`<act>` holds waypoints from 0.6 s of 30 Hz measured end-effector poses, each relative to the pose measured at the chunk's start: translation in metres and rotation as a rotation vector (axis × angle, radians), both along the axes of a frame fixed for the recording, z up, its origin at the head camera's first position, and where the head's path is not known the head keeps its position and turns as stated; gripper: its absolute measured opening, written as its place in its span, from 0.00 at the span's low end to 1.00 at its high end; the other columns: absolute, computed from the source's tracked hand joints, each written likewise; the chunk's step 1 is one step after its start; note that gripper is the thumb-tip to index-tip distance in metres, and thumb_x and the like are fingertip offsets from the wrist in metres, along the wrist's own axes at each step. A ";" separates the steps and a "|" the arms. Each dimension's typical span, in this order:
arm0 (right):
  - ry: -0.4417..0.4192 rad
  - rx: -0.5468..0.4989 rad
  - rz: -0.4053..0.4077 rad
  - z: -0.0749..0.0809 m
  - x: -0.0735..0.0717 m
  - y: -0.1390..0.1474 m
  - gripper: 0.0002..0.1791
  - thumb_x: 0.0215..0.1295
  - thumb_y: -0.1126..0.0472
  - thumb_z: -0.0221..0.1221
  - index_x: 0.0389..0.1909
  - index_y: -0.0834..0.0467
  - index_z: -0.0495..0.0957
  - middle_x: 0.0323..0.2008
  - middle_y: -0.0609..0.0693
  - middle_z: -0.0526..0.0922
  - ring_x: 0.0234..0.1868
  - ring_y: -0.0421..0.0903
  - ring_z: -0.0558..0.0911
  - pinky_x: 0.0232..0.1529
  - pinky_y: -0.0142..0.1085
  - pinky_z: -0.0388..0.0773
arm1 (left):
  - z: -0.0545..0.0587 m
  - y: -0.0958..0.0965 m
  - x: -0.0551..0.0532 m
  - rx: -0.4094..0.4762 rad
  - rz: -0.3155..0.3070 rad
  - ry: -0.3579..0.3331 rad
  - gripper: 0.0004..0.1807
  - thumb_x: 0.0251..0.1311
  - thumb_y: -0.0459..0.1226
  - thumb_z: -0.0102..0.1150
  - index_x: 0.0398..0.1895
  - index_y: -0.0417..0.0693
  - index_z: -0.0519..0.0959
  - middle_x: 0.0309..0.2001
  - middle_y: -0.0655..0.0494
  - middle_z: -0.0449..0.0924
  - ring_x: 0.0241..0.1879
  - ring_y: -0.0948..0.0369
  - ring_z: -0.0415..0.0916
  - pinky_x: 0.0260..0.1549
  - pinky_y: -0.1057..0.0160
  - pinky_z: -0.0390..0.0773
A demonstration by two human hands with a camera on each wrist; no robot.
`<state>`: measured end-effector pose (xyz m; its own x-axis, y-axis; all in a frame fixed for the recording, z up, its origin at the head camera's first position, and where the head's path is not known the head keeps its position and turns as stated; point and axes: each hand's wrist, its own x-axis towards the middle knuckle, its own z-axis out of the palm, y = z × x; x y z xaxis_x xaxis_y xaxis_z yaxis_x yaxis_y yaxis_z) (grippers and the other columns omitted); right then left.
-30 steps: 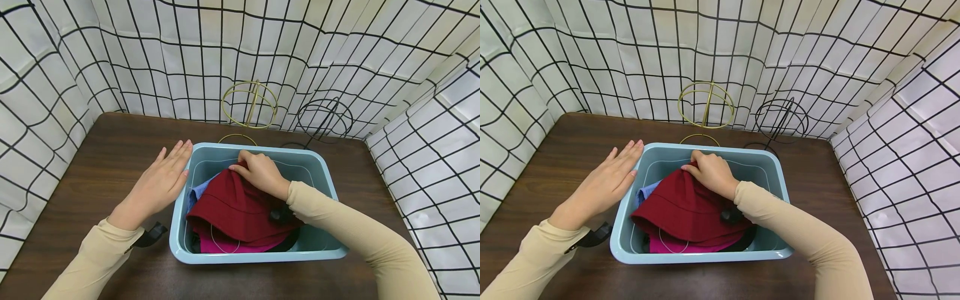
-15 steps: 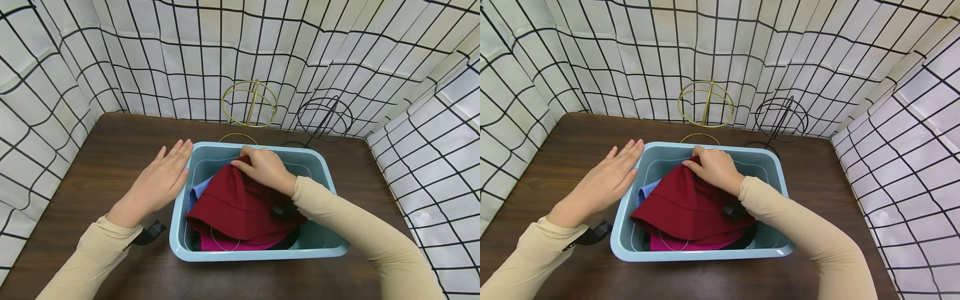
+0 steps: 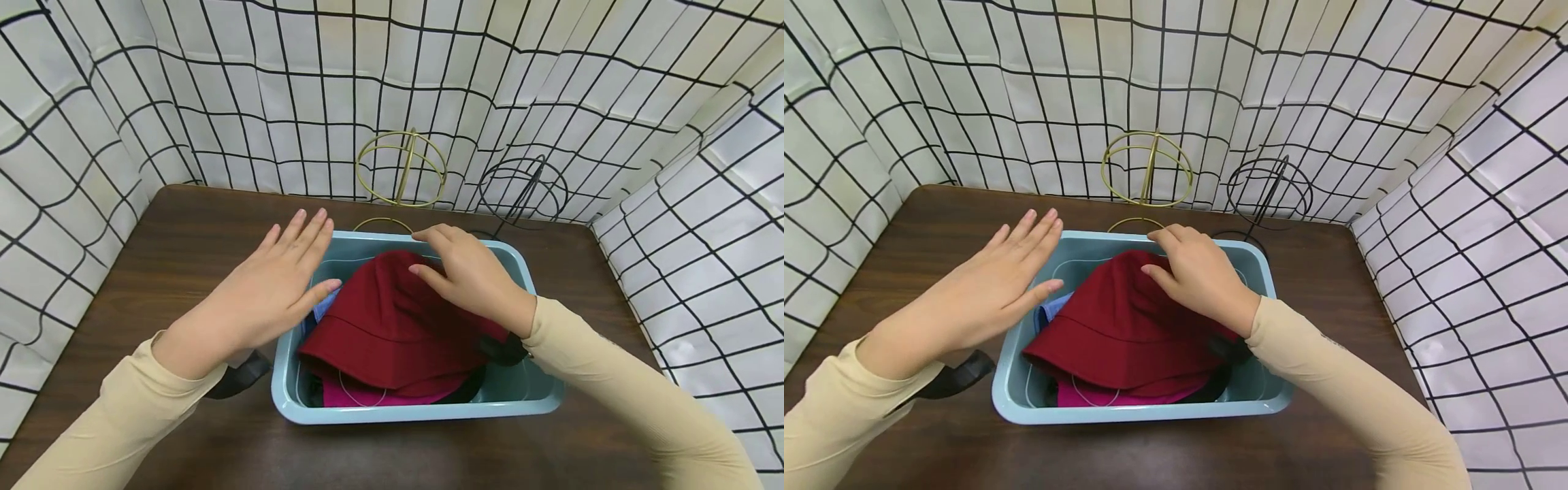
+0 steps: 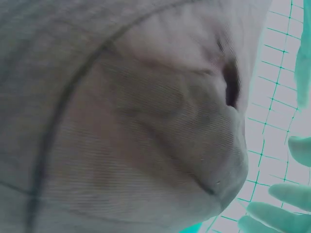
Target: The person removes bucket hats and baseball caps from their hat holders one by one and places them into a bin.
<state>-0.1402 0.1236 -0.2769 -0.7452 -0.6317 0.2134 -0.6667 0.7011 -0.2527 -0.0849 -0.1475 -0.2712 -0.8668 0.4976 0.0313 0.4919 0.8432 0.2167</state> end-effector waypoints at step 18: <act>-0.107 0.345 0.136 -0.021 0.033 0.023 0.52 0.60 0.41 0.58 0.72 0.65 0.44 0.74 0.60 0.38 0.73 0.58 0.39 0.67 0.57 0.47 | -0.020 0.077 -0.005 -0.206 -0.164 -0.193 0.42 0.66 0.51 0.48 0.73 0.37 0.47 0.74 0.42 0.40 0.73 0.47 0.34 0.66 0.41 0.44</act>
<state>-0.1072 0.1464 -0.2982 -0.6562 -0.7474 -0.1037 -0.7422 0.6641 -0.0901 -0.0904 -0.0701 -0.2908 -0.7545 0.6100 -0.2422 0.5914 0.7919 0.1521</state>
